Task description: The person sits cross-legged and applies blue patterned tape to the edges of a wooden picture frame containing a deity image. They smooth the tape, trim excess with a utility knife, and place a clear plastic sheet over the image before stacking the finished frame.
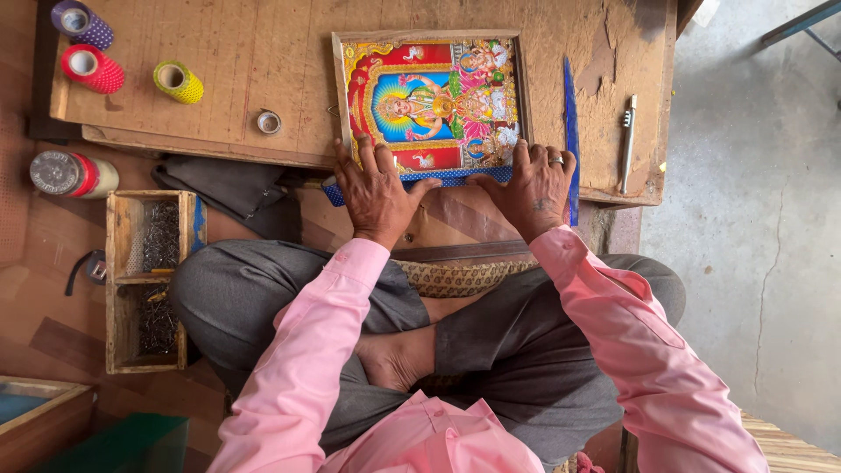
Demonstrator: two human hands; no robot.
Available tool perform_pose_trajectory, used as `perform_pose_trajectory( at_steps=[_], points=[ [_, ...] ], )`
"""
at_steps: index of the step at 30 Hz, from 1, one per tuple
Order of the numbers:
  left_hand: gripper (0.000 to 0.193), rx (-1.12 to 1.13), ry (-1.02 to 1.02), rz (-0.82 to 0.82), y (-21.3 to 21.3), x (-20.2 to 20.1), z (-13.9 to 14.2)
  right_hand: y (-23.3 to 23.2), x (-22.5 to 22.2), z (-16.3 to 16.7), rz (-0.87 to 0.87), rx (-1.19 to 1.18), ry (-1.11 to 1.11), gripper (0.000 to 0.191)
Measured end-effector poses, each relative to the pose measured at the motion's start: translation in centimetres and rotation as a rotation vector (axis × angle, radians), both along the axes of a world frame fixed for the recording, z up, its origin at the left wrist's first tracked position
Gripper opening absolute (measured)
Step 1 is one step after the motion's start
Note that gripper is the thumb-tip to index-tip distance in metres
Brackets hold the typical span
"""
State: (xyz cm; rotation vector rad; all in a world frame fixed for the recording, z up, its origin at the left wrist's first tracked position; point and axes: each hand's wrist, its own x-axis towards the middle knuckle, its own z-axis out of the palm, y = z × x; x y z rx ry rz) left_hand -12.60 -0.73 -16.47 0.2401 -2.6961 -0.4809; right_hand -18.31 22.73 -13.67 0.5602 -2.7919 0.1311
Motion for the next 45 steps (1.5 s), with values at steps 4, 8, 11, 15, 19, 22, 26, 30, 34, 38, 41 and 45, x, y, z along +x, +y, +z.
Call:
perform_pose_trajectory(
  at_steps=[4,8,11,15,19,22,26,30,34,38,41,45],
  points=[
    [0.094,-0.027,-0.004,-0.063,-1.2,0.4,-0.3,1.0,-0.1,0.2,0.061,0.003,-0.006,0.078],
    [0.087,-0.037,0.010,-0.107,-2.1,0.5,-0.6,2.4,-0.7,0.1,0.130,0.015,-0.015,0.064],
    [0.080,-0.033,0.013,-0.153,-2.7,0.6,-0.5,3.4,-1.2,-0.1,0.185,0.005,-0.022,0.057],
    [0.072,-0.025,0.001,-0.204,-3.5,0.8,0.0,4.4,-1.6,-0.3,0.225,0.052,-0.057,0.053],
    [0.061,0.150,-0.081,-0.218,-4.3,0.8,0.8,4.8,-1.5,0.1,0.230,-0.044,-0.077,0.048],
    [0.069,0.513,0.137,-0.125,-4.8,-0.2,1.8,4.5,-1.1,0.4,0.108,-0.251,-0.192,0.051],
    [0.066,0.830,0.105,0.107,-6.0,-2.6,4.1,5.0,-1.6,0.7,-0.180,-0.709,-0.542,0.075],
    [0.037,1.580,-0.294,0.117,-7.9,-3.8,6.8,6.7,-2.2,1.7,-0.073,-1.459,-0.563,0.078],
    [0.020,1.920,-0.435,0.037,-7.0,-3.6,8.4,6.2,0.2,3.0,-0.131,-2.057,-0.654,0.060],
    [0.022,2.049,-0.403,-0.027,-3.5,-1.6,8.2,0.7,4.4,3.0,-0.245,-2.411,-0.972,0.058],
    [0.027,2.028,-0.316,-0.070,-0.9,1.1,7.4,-1.7,5.6,3.6,-0.288,-2.433,-0.956,0.048],
    [0.039,1.971,-0.259,-0.085,1.6,5.4,6.8,-1.9,6.1,4.3,-0.281,-2.308,-0.978,0.038]
  ],
)
